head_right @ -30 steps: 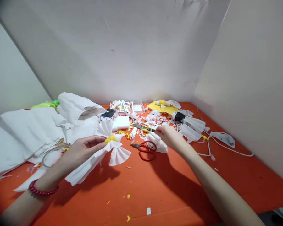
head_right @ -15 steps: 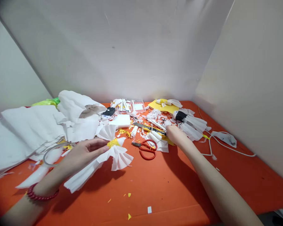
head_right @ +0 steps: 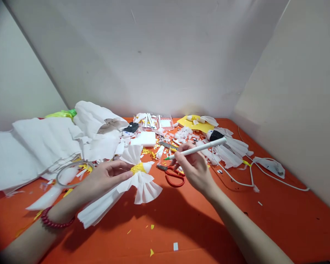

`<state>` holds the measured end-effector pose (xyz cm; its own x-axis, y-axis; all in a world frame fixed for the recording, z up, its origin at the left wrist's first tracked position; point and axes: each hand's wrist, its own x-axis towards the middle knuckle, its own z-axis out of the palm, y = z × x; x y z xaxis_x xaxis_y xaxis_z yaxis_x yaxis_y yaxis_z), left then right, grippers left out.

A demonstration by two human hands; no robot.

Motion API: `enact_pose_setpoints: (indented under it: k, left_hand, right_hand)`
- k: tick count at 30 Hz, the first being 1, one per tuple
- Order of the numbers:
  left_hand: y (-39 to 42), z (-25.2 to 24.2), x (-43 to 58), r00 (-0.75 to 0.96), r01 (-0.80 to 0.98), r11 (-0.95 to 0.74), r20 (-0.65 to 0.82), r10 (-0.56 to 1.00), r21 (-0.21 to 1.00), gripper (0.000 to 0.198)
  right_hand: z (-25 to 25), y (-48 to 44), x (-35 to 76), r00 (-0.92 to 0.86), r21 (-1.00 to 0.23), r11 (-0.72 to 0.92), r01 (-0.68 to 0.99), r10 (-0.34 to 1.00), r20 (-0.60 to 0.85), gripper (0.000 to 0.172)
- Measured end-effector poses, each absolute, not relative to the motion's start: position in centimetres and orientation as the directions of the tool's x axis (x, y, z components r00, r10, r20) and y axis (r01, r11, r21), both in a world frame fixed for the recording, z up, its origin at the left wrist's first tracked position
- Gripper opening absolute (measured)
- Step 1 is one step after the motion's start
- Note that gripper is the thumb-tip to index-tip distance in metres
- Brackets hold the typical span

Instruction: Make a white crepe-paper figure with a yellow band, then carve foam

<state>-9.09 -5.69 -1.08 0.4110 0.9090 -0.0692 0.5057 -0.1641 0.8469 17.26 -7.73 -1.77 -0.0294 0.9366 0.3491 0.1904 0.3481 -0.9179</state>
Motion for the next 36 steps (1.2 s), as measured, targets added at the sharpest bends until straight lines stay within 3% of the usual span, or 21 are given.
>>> enact_pose_setpoints:
  k: [2,12,36]
  left_hand:
    - [-5.9,-1.0,-9.0,0.416,0.494,-0.151,-0.081,0.906,0.856,0.033]
    - [-6.9,-0.4,-8.6,0.511,0.395,-0.077,-0.149,0.847,0.916,0.031]
    - [-6.9,-0.4,-8.5,0.524,0.408,-0.081,-0.160,0.837,0.910,0.024]
  right_hand:
    - [-1.5,-8.5,15.7,-0.080,-0.921,0.370,0.124,0.929,0.362,0.020]
    - [-1.9,-10.3,14.2,-0.080,-0.938,0.321,0.132,0.946,0.313,0.020]
    - [-2.1,-10.9,14.6,-0.182,-0.834,0.474,0.282,0.880,0.439,0.008]
